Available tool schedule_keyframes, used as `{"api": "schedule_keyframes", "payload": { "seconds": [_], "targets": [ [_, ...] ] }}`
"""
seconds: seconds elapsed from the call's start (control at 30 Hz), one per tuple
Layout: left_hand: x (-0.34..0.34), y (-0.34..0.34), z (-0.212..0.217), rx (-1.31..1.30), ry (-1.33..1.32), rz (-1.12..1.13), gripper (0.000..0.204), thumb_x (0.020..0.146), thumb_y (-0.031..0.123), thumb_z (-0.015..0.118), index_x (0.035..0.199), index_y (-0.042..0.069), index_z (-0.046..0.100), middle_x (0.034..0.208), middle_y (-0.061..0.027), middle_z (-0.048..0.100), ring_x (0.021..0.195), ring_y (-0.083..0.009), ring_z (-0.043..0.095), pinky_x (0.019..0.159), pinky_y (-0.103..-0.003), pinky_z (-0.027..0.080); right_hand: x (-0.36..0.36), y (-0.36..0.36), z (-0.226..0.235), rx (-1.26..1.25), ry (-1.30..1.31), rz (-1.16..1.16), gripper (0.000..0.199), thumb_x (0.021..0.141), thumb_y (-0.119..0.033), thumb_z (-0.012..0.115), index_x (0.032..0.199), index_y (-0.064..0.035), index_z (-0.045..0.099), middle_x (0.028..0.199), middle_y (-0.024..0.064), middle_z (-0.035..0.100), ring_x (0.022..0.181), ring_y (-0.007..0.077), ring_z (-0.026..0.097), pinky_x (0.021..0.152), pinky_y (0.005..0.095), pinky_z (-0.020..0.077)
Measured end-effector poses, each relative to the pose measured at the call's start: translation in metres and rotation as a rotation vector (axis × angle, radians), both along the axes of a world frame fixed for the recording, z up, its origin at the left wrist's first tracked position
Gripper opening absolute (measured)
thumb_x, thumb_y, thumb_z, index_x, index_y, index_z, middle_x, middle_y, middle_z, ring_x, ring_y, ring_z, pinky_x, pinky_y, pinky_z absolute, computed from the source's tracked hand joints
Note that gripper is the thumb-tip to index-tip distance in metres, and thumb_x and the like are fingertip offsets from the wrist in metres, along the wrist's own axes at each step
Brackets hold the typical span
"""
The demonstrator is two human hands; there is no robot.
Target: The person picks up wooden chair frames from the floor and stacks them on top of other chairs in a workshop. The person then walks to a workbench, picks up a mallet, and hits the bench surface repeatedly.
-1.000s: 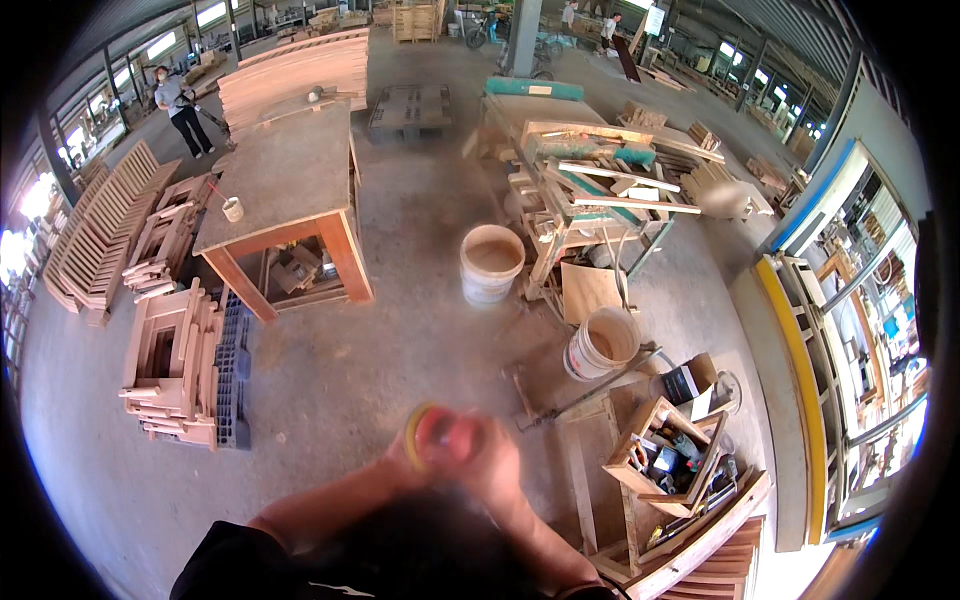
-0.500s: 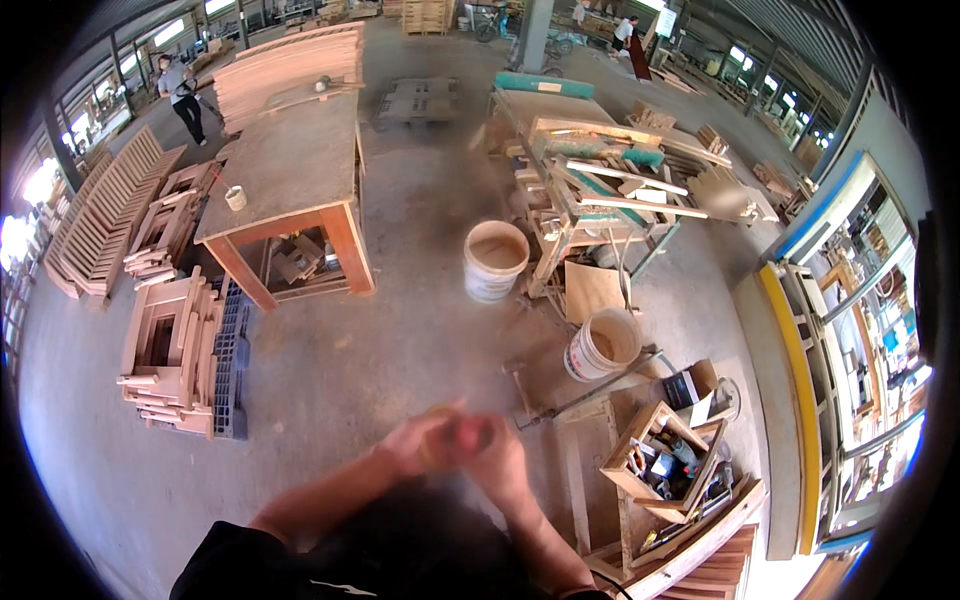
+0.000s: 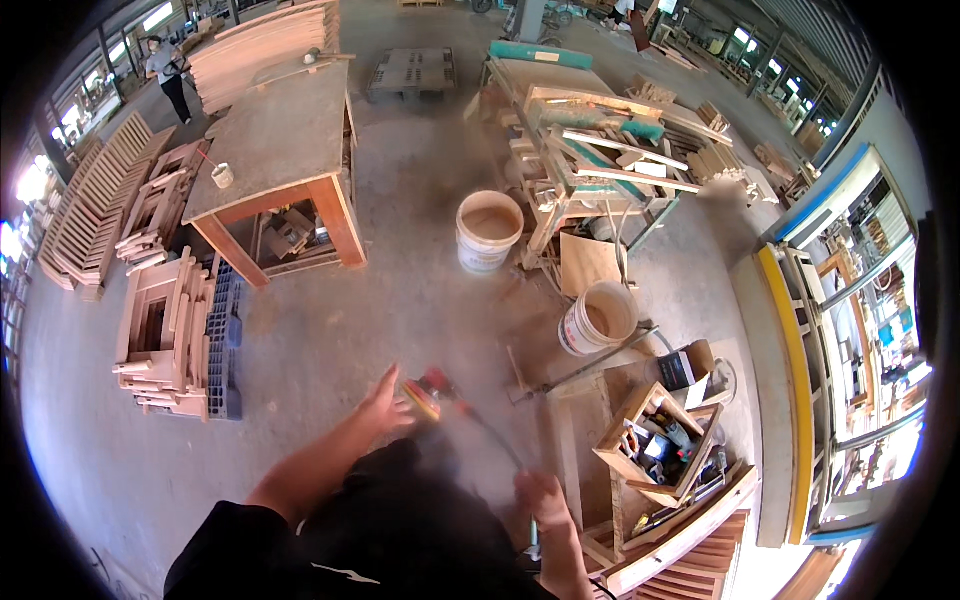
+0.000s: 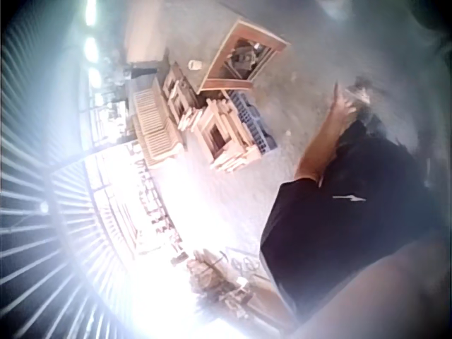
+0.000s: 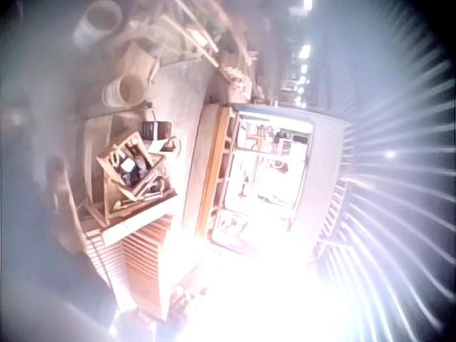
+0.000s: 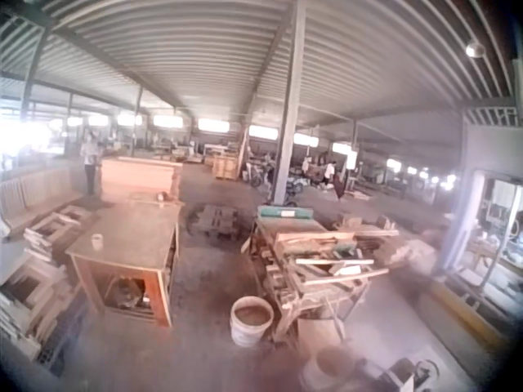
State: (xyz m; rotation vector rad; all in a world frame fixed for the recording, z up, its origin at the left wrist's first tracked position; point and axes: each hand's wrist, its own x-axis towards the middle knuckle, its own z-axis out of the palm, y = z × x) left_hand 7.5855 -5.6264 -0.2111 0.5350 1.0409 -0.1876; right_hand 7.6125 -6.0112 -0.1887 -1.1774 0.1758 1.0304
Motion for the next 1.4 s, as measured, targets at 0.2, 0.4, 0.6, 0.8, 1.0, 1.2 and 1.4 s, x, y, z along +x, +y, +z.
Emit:
{"api": "schedule_keyframes", "payload": {
  "seconds": [0.2,0.4,0.6,0.8,1.0,1.2,1.4],
  "targets": [
    [-0.054,0.05,-0.081,0.145,0.053,-0.176,0.082,0.089,0.053,0.06,0.145,0.002,0.027,0.134,-0.0253,0.049,0.121,-0.0385,0.052,0.099,-0.053,0.045,0.034,0.077,-0.112,-0.69,-1.267,0.571,0.019,0.085,-0.012,0.053,0.094,-0.0115,0.069,0.092,0.011,0.071,0.079,0.0332,0.068,0.067,0.046,0.0538],
    [-0.047,0.123,-0.087,0.483,0.155,-0.303,0.051,0.092,0.043,0.06,0.125,0.005,0.049,0.111,-0.019,0.063,0.094,-0.0303,0.066,0.081,-0.043,0.054,0.017,0.028,-0.295,-1.103,-1.072,0.785,0.026,0.09,-0.024,0.05,0.098,-0.0106,0.071,0.098,0.0147,0.071,0.085,0.033,0.069,0.074,0.0464,0.0554],
    [-0.18,0.247,-0.243,1.197,0.365,-1.42,0.049,0.088,0.047,0.052,0.101,0.002,0.067,0.099,-0.0217,0.069,0.092,-0.0323,0.068,0.077,-0.042,0.055,0.009,-0.034,-0.376,-1.102,-0.107,0.852,0.034,0.093,-0.032,0.049,0.098,-0.0085,0.072,0.1,0.016,0.071,0.09,0.0321,0.07,0.074,0.0447,0.0558],
    [-0.122,0.279,-0.19,0.756,0.597,-0.797,0.036,0.084,0.029,0.064,0.083,-0.007,0.066,0.071,-0.0143,0.066,0.066,-0.0268,0.064,0.057,-0.039,0.052,0.052,0.009,-0.35,-1.343,-0.477,0.988,0.037,0.091,-0.041,0.054,0.1,-0.009,0.07,0.109,0.0126,0.069,0.101,0.0306,0.066,0.084,0.0453,0.052],
    [-0.018,0.334,-0.144,0.633,0.454,-0.519,0.035,0.088,0.034,0.06,0.104,0.003,0.064,0.088,-0.011,0.07,0.075,-0.0219,0.067,0.064,-0.037,0.052,0.286,0.199,-0.274,-1.146,-0.437,0.808,0.042,0.088,-0.039,0.055,0.113,-0.0071,0.066,0.117,0.0202,0.064,0.111,0.0354,0.061,0.093,0.0467,0.0486],
    [0.052,0.338,-0.123,0.651,0.352,-0.325,0.022,0.089,0.028,0.057,0.09,0.007,0.064,0.084,-0.0053,0.069,0.071,-0.0154,0.065,0.057,-0.032,0.049,0.543,0.376,-0.216,-1.094,-0.771,0.302,0.047,0.09,-0.032,0.053,0.128,-0.0037,0.054,0.121,0.0222,0.062,0.111,0.0387,0.06,0.092,0.0463,0.0491],
    [0.059,0.308,-0.094,0.636,0.689,-0.162,0.034,0.091,0.03,0.063,0.099,-0.003,0.066,0.086,-0.011,0.069,0.076,-0.0204,0.068,0.068,-0.034,0.056,0.72,0.446,-0.206,-1.148,-0.89,0.383,0.073,0.09,-0.048,0.057,0.146,-0.0053,0.037,0.149,0.0194,0.038,0.137,0.0345,0.037,0.112,0.0409,0.0344]
  ]
}}
